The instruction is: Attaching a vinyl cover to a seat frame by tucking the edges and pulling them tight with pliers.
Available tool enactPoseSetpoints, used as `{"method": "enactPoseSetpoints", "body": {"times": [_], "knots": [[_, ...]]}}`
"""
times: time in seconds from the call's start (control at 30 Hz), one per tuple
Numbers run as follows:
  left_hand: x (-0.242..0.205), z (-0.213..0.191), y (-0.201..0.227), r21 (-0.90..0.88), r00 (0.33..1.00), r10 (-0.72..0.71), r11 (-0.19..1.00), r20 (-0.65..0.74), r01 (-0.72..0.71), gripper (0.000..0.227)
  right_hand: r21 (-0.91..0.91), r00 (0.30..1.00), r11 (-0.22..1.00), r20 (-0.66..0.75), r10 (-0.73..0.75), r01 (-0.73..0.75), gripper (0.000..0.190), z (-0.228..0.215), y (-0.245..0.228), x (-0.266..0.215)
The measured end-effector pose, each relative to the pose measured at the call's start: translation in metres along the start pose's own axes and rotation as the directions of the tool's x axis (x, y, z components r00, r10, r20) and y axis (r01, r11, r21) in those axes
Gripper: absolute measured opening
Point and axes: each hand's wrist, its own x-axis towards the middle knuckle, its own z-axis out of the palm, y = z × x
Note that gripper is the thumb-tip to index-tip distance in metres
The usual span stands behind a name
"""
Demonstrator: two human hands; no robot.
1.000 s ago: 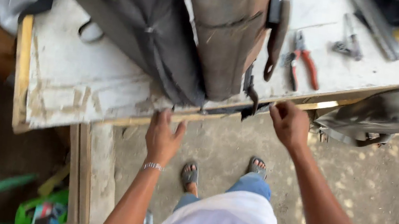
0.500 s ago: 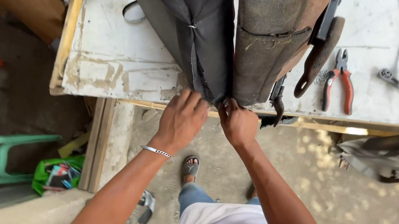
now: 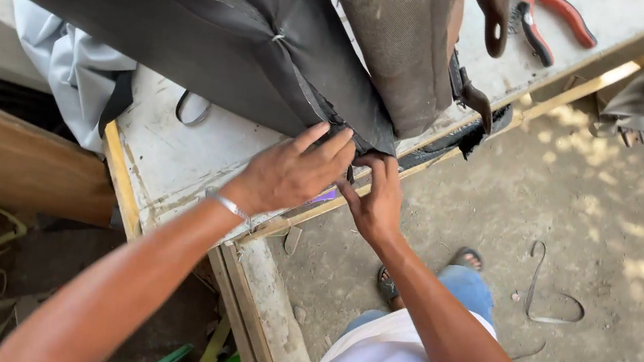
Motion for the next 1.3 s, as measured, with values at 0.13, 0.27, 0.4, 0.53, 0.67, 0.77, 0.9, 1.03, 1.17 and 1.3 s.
{"method": "enactPoseSetpoints", "body": {"times": [0.13,0.27,0.4,0.53,0.67,0.77,0.9,1.03,1.17,1.3], "knots": [[0.010,0.025,-0.024,-0.089,0.982,0.182,0.978,-0.059,-0.187,0.026,0.162,0.984,0.976,-0.080,0.161,-0.147,0.015,0.018,0.025,0.002],[0.016,0.022,-0.022,-0.152,0.972,0.231,0.960,-0.050,-0.236,0.022,0.312,0.966,0.921,-0.027,0.256,-0.235,0.015,0.008,0.037,0.002],[0.018,0.029,-0.023,-0.153,0.954,0.289,0.942,-0.076,-0.298,0.027,0.443,0.938,0.837,0.023,0.347,-0.321,0.014,0.015,0.046,-0.005],[0.004,0.060,-0.025,-0.119,0.924,0.370,0.917,-0.098,-0.380,0.022,0.545,0.895,0.749,0.006,0.446,-0.377,0.017,0.024,0.046,-0.002],[0.003,0.064,-0.024,-0.145,0.892,0.432,0.882,-0.131,-0.448,0.019,0.621,0.863,0.695,-0.058,0.501,-0.362,0.016,0.032,0.021,-0.007],[-0.001,0.083,-0.025,-0.118,0.876,0.458,0.871,-0.150,-0.476,0.017,0.716,0.829,0.616,-0.095,0.551,-0.328,0.013,0.038,0.017,0.001],[0.012,0.067,-0.024,-0.070,0.878,0.440,0.886,-0.188,-0.458,0.014,0.786,0.821,0.572,-0.153,0.550,-0.236,0.022,0.049,0.029,0.001],[0.013,0.074,-0.016,-0.171,0.913,0.334,0.910,-0.233,-0.376,0.025,0.764,0.806,0.612,-0.223,0.549,-0.205,0.018,0.055,0.013,0.001],[0.012,0.053,-0.014,-0.218,0.925,0.319,0.906,-0.207,-0.362,0.025,0.723,0.799,0.651,-0.242,0.551,-0.230,0.019,0.052,0.006,-0.011],[0.001,0.057,-0.014,-0.144,0.894,0.416,0.887,-0.164,-0.439,0.021,0.580,0.837,0.773,-0.266,0.478,-0.257,0.017,0.056,0.018,-0.032]]}}
